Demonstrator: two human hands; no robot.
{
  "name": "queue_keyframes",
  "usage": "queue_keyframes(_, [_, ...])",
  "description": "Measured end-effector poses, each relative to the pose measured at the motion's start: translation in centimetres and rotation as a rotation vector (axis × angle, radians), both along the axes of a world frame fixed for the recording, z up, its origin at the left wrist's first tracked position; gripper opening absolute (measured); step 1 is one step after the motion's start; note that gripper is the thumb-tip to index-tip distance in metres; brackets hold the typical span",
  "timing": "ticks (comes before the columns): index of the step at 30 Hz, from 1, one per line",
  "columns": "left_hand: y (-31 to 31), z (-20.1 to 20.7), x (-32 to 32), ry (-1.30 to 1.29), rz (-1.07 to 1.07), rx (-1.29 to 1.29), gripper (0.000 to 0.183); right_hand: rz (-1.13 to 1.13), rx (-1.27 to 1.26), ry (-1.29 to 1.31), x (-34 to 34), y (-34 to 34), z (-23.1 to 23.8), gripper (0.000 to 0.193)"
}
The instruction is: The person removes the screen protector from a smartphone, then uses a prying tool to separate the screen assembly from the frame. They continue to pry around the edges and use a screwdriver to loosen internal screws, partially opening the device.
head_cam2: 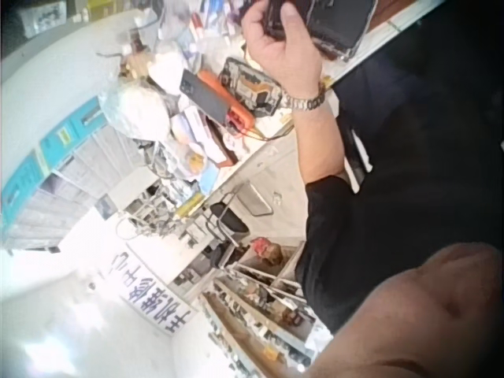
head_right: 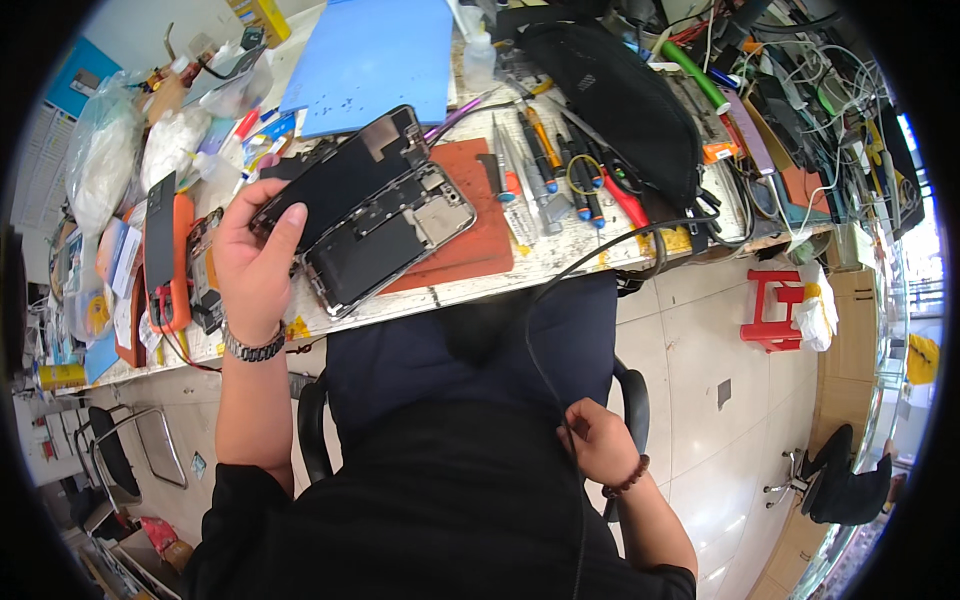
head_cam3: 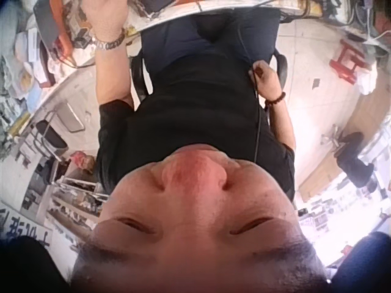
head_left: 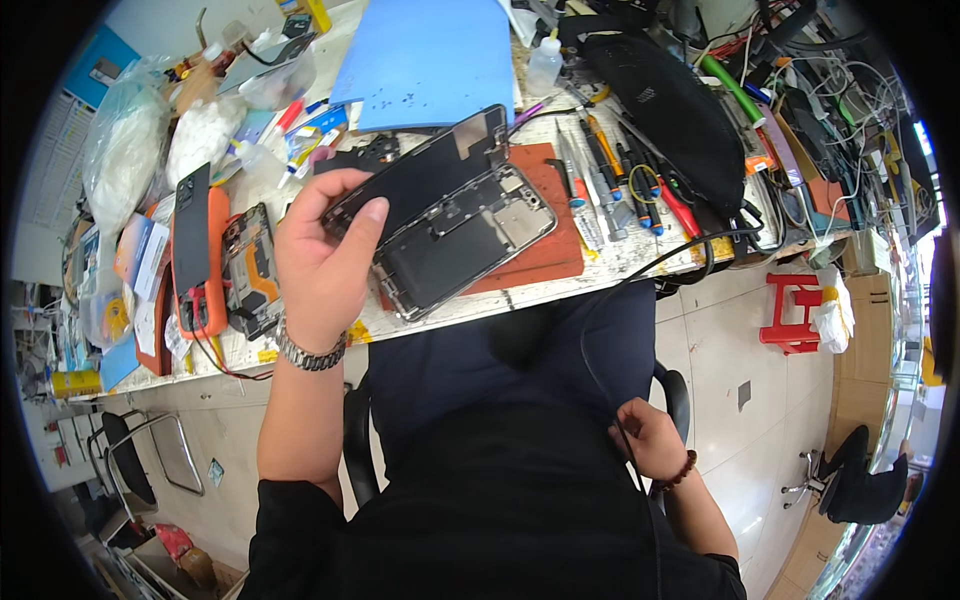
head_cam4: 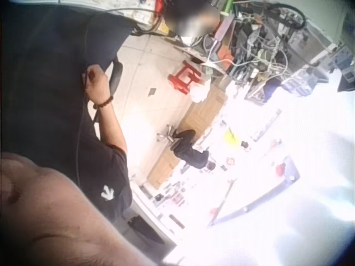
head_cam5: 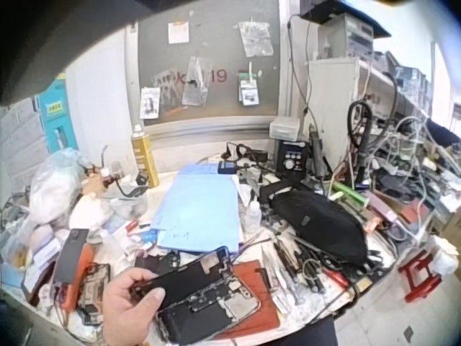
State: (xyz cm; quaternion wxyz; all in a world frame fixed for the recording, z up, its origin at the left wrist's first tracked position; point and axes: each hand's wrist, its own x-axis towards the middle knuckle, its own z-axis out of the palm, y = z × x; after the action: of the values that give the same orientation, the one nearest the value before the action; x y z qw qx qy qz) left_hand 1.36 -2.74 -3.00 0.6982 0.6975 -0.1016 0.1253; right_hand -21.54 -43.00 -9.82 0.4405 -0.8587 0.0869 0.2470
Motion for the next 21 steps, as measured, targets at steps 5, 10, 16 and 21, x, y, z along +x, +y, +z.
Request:
queue_keyframes(5, [-0.3, -0.2, -0.2, 0.011, 0.068, 0.034, 0.024, -0.394, -0.072, -0.487, 5.2, -1.9, 3.5, 0.014])
queue_keyframes(10, [-0.7, 0.0, -0.5, -0.004, 0.028, -0.024, 0.022, 0.125, -0.143, -1.032, 11.7, 2.7, 9.7, 0.02])
queue_keyframes(16, [-0.5, 0.4, -0.2, 0.036, 0.02, -0.019, 0.021, 0.536, -0.221, -1.368, 18.9, 12.8, 7.9, 0.028])
queue_keyframes(21, [-0.1, 0.7, -0.1, 0.045, -0.003, 0.053, 0.023, 0.579, -0.244, -1.402, 20.7, 13.9, 7.1, 0.027])
